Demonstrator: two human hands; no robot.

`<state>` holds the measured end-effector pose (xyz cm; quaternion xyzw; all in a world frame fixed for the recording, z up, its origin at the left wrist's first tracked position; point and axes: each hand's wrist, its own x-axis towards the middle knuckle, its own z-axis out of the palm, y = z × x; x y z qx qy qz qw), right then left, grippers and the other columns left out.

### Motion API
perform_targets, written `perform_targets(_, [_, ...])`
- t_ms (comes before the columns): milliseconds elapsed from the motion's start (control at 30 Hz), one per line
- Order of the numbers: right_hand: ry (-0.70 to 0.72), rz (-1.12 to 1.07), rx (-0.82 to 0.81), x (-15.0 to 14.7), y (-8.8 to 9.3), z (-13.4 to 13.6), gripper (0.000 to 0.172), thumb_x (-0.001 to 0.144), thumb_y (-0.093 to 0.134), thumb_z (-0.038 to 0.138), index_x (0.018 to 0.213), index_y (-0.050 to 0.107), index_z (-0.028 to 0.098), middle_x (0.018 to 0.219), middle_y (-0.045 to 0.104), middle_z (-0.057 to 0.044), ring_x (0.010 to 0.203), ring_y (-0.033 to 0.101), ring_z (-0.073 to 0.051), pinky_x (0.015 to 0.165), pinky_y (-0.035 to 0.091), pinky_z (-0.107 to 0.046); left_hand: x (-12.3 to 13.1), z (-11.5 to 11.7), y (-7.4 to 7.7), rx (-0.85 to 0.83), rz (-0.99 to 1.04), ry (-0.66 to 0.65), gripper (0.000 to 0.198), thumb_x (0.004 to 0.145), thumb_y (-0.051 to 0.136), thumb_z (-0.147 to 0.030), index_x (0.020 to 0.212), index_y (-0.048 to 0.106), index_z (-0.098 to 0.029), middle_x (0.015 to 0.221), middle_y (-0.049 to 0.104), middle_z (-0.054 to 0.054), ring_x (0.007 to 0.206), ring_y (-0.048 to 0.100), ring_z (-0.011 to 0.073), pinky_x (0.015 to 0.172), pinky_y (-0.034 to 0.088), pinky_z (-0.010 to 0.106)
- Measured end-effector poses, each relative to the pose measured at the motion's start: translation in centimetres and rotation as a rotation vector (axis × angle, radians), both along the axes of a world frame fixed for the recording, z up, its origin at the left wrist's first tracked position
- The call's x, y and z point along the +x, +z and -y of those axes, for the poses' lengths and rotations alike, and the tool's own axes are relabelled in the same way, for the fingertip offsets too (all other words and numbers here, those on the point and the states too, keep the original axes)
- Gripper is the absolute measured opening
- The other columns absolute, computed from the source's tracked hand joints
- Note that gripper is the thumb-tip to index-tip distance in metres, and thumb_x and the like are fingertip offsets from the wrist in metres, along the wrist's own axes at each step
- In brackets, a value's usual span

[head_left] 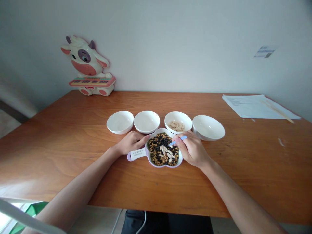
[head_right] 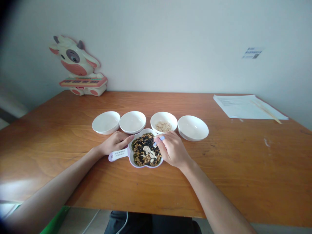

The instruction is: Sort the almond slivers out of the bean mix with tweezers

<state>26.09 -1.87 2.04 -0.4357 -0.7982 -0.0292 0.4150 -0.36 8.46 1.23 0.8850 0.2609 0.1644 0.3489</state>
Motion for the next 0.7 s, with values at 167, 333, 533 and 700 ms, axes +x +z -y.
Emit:
perform_targets(167, [-0.034,-0.09,0.051,0.03,0.42,0.29,0.021,0.102,0.046,0.017,0.094,0.065,0.021,0.082,0.075,-0.005,0.077,0.068,-0.021,0.071,0.052,-0.037,0.07,0.01,-0.02,0.018,0.018,-0.004,0.062,0.107,0.036,-0.043,0.051,0.037,-0.016,0.047,0.041,-0.003,0.044,0.033,0.006,0.043,0.026,0.021])
perform_targets(333, [-0.114,-0.103,0.061,0.33,0.59,0.44,0.025,0.101,0.046,0.016,0.083,0.064,0.021,0.07,0.07,-0.004,0.066,0.062,-0.02,0.067,0.048,-0.038,0.1,0.08,0.16,0.011,0.01,-0.002,0.062,0.107,0.035,-0.044,0.052,0.036,-0.016,0.047,0.039,-0.003,0.045,0.032,0.0061,0.042,0.026,0.02])
perform_targets(533, [-0.123,-0.065,0.053,0.53,0.61,0.28,0.026,0.1,0.048,0.016,0.078,0.062,0.021,0.058,0.063,-0.002,0.058,0.057,-0.019,0.064,0.043,-0.037,0.06,0.03,0.08,0.003,0.002,-0.008,0.061,0.107,0.034,-0.043,0.053,0.036,-0.016,0.048,0.04,-0.003,0.045,0.033,0.0059,0.043,0.027,0.02])
perform_targets(700, [-0.018,-0.024,0.038,0.45,0.76,0.31,0.023,0.098,0.049,0.014,0.078,0.06,0.021,0.068,0.069,-0.003,0.064,0.061,-0.019,0.067,0.044,-0.038,0.08,0.06,0.03,-0.008,0.014,-0.009,0.061,0.107,0.035,-0.043,0.053,0.036,-0.016,0.047,0.039,-0.003,0.045,0.031,0.0057,0.042,0.025,0.02])
